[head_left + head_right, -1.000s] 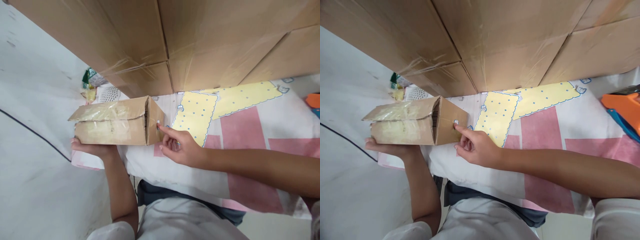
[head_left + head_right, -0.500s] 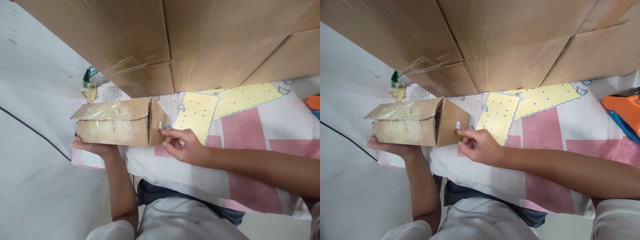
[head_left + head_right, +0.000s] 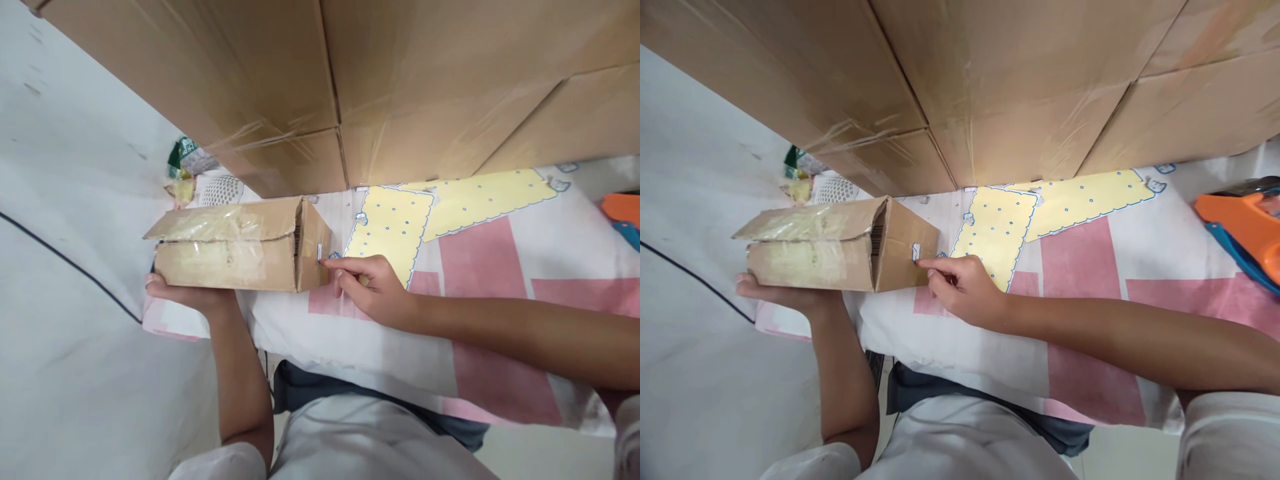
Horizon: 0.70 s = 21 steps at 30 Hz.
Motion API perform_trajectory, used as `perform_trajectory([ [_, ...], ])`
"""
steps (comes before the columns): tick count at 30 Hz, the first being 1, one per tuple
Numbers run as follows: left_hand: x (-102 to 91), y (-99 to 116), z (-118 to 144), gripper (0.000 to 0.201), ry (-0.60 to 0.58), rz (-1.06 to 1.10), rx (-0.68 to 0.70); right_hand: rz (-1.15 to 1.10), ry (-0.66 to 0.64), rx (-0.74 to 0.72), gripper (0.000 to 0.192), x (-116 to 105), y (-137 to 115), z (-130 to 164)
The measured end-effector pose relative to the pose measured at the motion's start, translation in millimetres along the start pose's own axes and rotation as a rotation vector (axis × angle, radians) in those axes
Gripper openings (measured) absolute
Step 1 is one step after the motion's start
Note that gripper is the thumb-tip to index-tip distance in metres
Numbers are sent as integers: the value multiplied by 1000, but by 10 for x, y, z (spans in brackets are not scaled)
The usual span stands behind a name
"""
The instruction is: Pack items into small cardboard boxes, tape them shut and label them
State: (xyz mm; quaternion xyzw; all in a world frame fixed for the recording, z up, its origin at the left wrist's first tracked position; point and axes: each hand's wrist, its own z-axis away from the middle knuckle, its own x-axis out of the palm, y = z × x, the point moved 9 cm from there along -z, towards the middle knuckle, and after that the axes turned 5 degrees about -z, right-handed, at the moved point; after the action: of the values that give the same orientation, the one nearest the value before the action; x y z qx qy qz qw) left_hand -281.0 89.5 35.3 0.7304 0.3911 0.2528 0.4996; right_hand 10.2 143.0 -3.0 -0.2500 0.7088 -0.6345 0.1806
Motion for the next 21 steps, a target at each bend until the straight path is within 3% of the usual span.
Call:
perform_trajectory([
  [2, -88, 66, -1, 49, 85, 105, 100, 4, -8, -8, 38, 16, 0, 13],
  [4, -88, 88, 2, 39, 87, 180, 127, 2, -35, 20, 41, 43, 27, 12],
  [8, -37, 133, 19, 38, 63, 217, 119, -36, 21, 78, 51, -22, 73, -40],
  [12, -20, 149, 21, 44, 51, 152, 117, -45, -90, 129, 60, 66, 112, -86],
  [16, -89, 103, 10, 48, 99, 112, 125, -27, -13, 18, 55, 6, 24, -110],
  [21, -58, 100, 14, 50, 9, 169, 165, 14, -7, -104, 47, -1, -56, -108],
])
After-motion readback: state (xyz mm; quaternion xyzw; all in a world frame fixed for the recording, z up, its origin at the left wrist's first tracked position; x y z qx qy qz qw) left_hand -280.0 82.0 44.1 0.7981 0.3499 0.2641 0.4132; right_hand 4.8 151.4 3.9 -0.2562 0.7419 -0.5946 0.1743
